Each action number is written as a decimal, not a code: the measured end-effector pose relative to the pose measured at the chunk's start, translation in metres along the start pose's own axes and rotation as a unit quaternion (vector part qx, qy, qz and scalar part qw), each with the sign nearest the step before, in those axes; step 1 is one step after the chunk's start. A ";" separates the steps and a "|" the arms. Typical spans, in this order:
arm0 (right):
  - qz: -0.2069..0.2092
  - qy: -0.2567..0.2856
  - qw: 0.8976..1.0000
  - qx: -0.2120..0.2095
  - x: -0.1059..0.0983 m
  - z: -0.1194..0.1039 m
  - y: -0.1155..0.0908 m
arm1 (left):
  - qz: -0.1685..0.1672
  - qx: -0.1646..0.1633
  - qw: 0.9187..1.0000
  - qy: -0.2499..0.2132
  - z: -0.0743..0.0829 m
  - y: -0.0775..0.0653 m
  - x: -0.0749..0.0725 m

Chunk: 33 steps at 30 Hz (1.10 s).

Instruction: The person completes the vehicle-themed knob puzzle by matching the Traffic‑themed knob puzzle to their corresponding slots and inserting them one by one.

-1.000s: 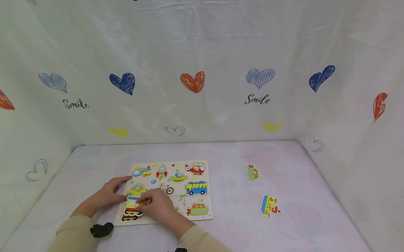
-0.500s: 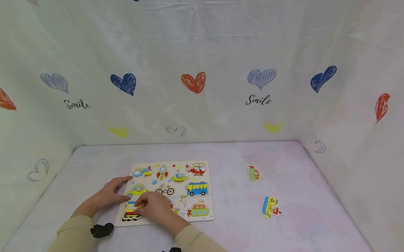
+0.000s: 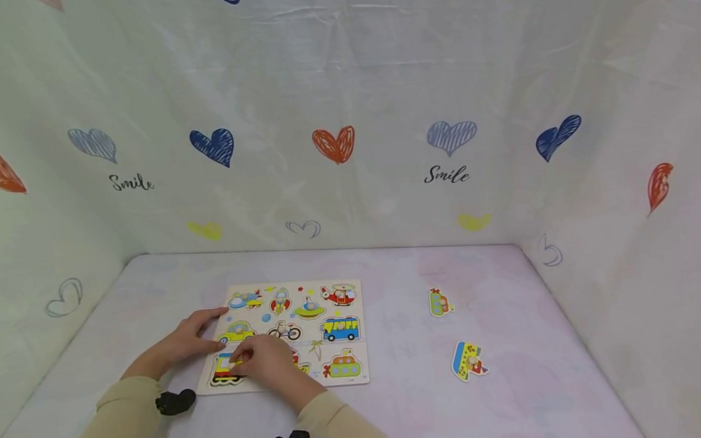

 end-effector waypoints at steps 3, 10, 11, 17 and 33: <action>-0.005 0.013 1.000 0.004 0.001 0.003 0.001 | -0.001 0.000 1.000 0.002 0.000 0.000 0.000; -0.006 0.045 0.999 0.014 -0.001 0.008 0.001 | -0.002 0.006 1.000 0.005 0.002 -0.001 0.001; -0.005 0.048 0.999 0.016 -0.001 0.009 0.001 | -0.001 0.005 1.000 0.004 0.002 -0.001 0.001; 0.002 0.061 0.998 0.017 -0.003 0.012 0.001 | -0.002 0.003 1.000 0.002 0.003 -0.001 0.001; 0.009 0.018 1.000 0.015 -0.002 0.010 0.001 | -0.005 0.002 1.000 0.000 0.007 -0.004 0.001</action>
Point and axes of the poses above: each hand's wrist, its own y-axis towards the middle knuckle, its own x-axis out of the palm, z = x × y, the point moved 10 cm from there along y, towards the middle knuckle, and after that the axes turned 13 degrees about -y, right-handed, at the moved point
